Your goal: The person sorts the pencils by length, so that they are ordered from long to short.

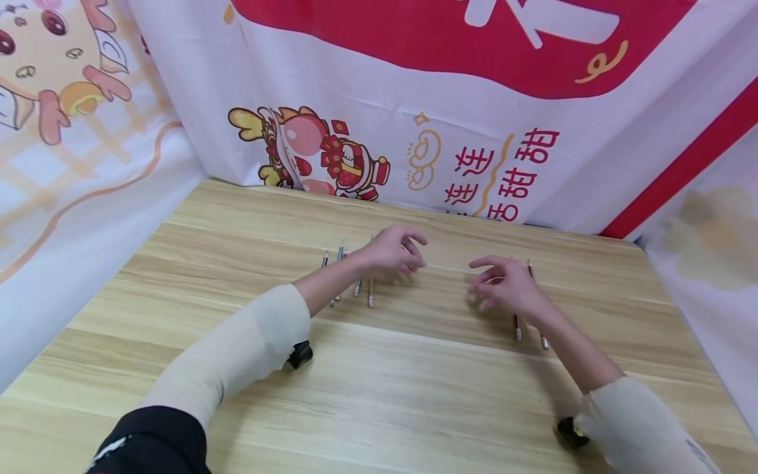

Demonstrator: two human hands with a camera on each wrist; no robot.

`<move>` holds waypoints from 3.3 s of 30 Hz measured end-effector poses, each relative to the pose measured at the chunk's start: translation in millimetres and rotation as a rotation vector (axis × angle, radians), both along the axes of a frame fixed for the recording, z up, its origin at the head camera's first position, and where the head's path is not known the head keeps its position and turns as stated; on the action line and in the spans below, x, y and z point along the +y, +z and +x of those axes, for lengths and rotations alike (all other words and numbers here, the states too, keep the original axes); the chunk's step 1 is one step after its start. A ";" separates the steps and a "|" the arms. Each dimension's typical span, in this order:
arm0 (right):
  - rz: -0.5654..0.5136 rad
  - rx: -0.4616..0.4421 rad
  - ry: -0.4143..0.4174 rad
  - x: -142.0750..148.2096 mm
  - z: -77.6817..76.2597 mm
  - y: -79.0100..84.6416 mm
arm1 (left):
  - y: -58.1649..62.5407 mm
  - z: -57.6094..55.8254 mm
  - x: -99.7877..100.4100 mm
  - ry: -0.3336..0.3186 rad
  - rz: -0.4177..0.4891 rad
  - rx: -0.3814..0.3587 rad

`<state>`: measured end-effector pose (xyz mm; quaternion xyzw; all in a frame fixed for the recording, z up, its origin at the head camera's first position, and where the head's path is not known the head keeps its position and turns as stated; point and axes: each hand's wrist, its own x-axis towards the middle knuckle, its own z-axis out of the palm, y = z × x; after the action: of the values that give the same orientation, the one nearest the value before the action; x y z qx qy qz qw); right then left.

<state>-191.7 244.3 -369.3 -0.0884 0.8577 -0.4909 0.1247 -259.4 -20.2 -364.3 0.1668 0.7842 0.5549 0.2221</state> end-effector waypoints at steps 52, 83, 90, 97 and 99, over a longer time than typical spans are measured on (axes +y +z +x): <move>0.005 -0.018 0.057 -143.9 -40.4 -4.4 | -2.9 3.6 -116.7 0.185 -0.361 0.200; 0.244 0.038 0.008 -178.7 -62.6 -15.0 | -10.0 -3.8 -112.0 0.154 -0.494 0.273; 0.323 0.029 -0.017 -183.4 -63.2 -12.2 | -8.3 -4.1 -110.6 0.170 -0.493 0.242; 0.400 0.048 -0.011 -186.9 -64.6 -11.0 | -9.2 -5.0 -109.6 0.174 -0.506 0.250; 0.409 0.049 -0.012 -187.0 -64.8 -10.3 | -9.3 -5.3 -108.8 0.178 -0.508 0.245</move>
<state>-256.5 57.3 -379.5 -0.0682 0.9428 -0.3049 0.1161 -264.7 -129.0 -373.6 0.1021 0.9305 0.3339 0.1106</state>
